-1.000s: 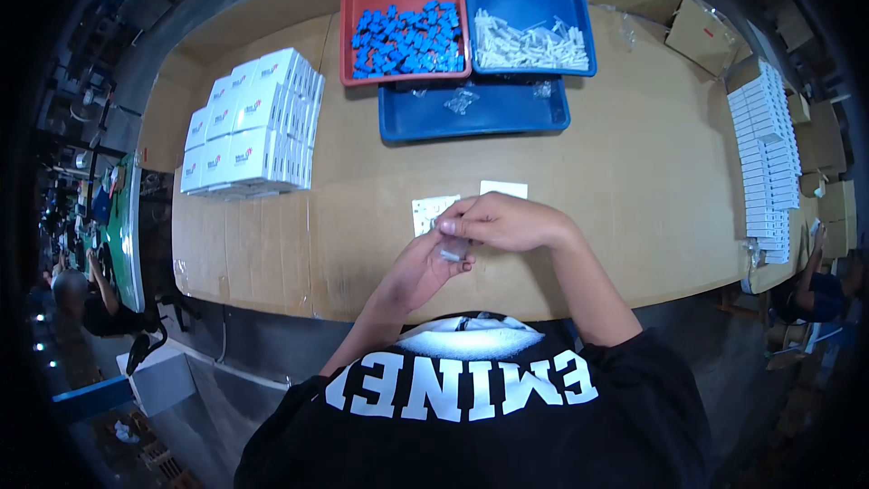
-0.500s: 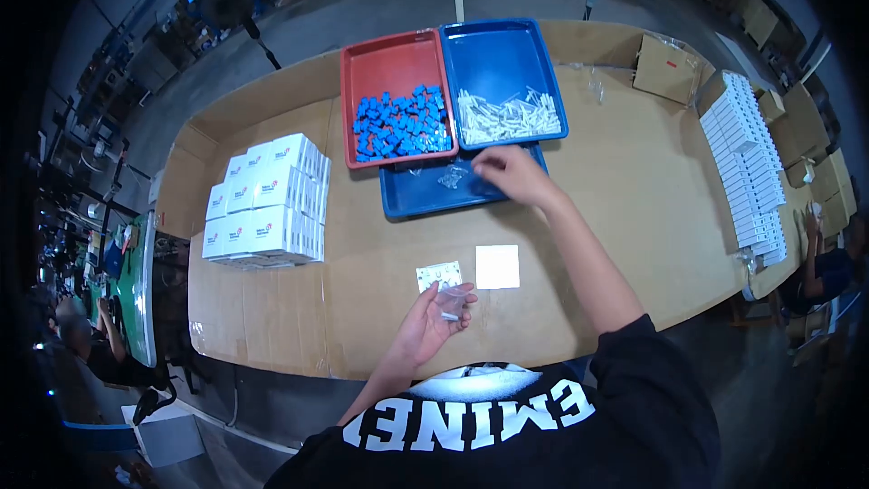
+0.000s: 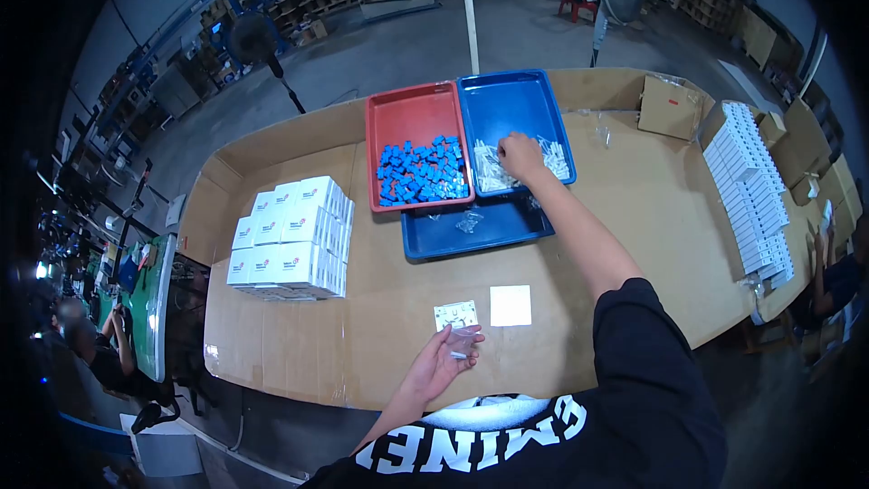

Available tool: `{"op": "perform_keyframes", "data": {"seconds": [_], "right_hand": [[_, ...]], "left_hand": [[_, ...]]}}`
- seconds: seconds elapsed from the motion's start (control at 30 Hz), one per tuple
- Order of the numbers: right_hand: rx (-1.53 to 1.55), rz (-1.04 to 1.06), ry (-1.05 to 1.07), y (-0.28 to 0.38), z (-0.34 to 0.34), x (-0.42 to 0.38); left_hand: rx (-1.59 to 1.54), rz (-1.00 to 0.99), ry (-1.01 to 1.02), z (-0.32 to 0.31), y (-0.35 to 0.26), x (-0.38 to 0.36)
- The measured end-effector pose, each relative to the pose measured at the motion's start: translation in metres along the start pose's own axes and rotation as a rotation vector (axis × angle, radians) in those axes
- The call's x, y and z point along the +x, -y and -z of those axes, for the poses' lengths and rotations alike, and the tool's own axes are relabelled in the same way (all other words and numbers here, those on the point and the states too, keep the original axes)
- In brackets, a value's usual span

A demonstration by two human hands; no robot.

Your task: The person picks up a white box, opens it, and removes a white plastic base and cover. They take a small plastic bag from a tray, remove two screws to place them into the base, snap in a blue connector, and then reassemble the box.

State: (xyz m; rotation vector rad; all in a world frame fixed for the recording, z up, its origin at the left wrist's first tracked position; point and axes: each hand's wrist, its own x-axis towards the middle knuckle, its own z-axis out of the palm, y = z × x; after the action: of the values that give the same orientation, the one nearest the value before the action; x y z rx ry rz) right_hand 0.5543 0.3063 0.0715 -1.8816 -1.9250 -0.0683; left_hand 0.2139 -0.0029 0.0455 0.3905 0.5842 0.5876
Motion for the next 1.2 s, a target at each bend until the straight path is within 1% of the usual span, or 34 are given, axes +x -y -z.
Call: {"op": "perform_keyframes", "data": {"seconds": [0.07, 0.13, 0.27, 0.43, 0.57, 0.63, 0.67, 0.73, 0.77, 0.83, 0.87, 0.9, 0.97, 1.03, 1.1, 1.13, 1.17, 1.2], "right_hand": [[-0.047, -0.005, 0.013, 0.001, -0.003, 0.004], [-0.154, 0.044, 0.050, 0.003, -0.001, 0.005], [-0.211, 0.020, 0.060, 0.006, -0.004, 0.011], [-0.367, 0.127, 0.095, 0.006, -0.010, 0.016], [-0.382, 0.152, 0.112, 0.003, -0.011, 0.017], [-0.248, 0.125, 0.005, 0.000, -0.004, 0.013], [-0.248, 0.129, 0.004, -0.001, -0.001, 0.014], [0.395, -0.114, -0.061, -0.003, 0.010, 0.018], [0.390, -0.110, -0.063, -0.004, 0.014, 0.018], [1.406, -0.396, 0.066, 0.019, 0.057, 0.001], [1.603, -0.379, 0.080, 0.031, 0.074, -0.009], [1.596, -0.389, 0.076, 0.035, 0.085, -0.019], [1.999, -0.241, 0.165, 0.042, 0.101, -0.036], [2.028, -0.251, 0.172, 0.057, 0.122, -0.058], [1.998, -0.219, 0.157, 0.066, 0.130, -0.077], [1.937, -0.251, 0.155, 0.067, 0.126, -0.087], [1.945, -0.296, 0.184, 0.072, 0.123, -0.103], [1.763, -0.343, 0.209, 0.079, 0.121, -0.116]], "left_hand": [[0.002, 0.004, -0.002, 0.002, 0.001, 0.000], [0.002, 0.011, -0.001, 0.002, 0.001, 0.000], [-0.014, 0.026, 0.012, 0.001, 0.002, 0.002], [0.007, 0.036, 0.025, -0.004, 0.000, 0.005], [0.021, 0.042, 0.056, -0.001, 0.003, 0.005], [0.017, 0.037, 0.055, 0.000, 0.002, 0.003], [0.009, 0.028, 0.057, 0.000, 0.002, 0.002], [0.000, 0.015, 0.065, 0.000, 0.000, 0.000], [-0.012, 0.013, 0.049, 0.001, -0.001, -0.002], [-0.027, 0.014, 0.042, 0.004, -0.001, 0.000], [-0.027, 0.004, 0.030, 0.007, 0.001, 0.003], [-0.029, -0.004, 0.016, 0.010, 0.003, 0.004], [-0.035, 0.007, 0.031, 0.013, 0.004, 0.010], [-0.047, 0.021, 0.040, 0.013, 0.004, 0.013], [-0.063, -0.017, -0.001, 0.006, -0.001, 0.016], [-0.050, -0.049, -0.048, 0.000, -0.002, 0.015], [-0.076, -0.057, -0.038, 0.001, -0.004, 0.015], [-0.102, -0.070, -0.030, 0.001, -0.007, 0.016]]}}
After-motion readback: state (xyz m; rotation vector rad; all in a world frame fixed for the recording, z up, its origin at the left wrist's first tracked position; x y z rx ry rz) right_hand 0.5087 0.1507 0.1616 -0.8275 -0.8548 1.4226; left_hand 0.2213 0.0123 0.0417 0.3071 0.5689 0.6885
